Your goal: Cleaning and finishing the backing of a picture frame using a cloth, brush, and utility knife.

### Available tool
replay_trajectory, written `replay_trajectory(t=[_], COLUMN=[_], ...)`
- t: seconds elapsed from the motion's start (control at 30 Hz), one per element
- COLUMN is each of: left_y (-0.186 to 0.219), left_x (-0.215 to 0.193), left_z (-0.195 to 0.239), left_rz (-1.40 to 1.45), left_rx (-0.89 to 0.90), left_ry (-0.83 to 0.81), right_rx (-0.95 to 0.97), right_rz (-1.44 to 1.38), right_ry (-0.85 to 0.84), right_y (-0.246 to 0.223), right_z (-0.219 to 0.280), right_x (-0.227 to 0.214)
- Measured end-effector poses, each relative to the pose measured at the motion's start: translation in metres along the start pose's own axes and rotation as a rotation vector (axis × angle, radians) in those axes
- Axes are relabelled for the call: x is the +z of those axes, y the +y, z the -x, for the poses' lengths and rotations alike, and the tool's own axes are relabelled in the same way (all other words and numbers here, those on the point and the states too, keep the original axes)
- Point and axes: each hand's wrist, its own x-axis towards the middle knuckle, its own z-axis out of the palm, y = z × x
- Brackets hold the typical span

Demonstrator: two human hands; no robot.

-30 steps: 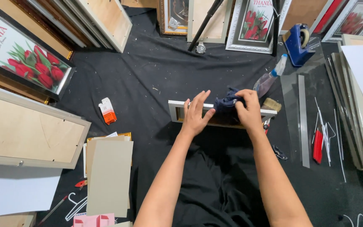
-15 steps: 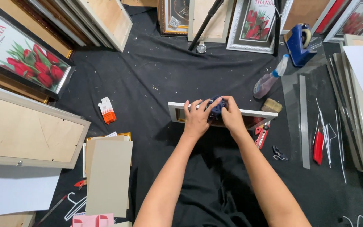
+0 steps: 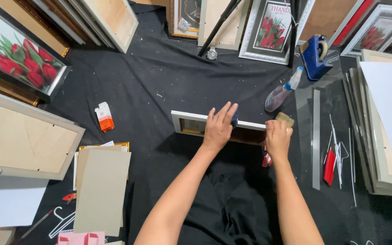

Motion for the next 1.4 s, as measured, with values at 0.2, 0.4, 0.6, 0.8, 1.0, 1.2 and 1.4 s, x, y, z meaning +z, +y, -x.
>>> replay_trajectory(t=[0.2, 0.4, 0.6, 0.8, 1.0, 1.2, 1.4], left_y=[0.001, -0.099, -0.112, 0.023, 0.046, 0.054, 0.138], left_x=[0.039, -0.005, -0.03, 0.072, 0.067, 0.069, 0.098], left_z=[0.012, 0.027, 0.029, 0.009, -0.008, 0.0, -0.015], left_rz=[-0.192, -0.323, -0.332, -0.073, -0.111, -0.105, -0.056], left_rx=[0.201, 0.29, 0.199, 0.283, 0.302, 0.262, 0.211], left_ry=[-0.01, -0.084, -0.068, 0.053, 0.107, 0.086, 0.203], right_rx=[0.064, 0.129, 0.055, 0.078, 0.065, 0.514, 0.503], right_rz=[0.063, 0.123, 0.154, 0.055, -0.454, -0.605, -0.599], right_ry=[-0.022, -0.095, -0.01, -0.063, -0.011, -0.315, -0.314], right_y=[-0.015, -0.025, -0.026, -0.038, -0.024, 0.01, 0.04], right_z=[-0.004, 0.002, 0.003, 0.0, 0.001, 0.027, 0.029], right_x=[-0.01, -0.024, -0.016, -0.034, -0.064, -0.024, 0.013])
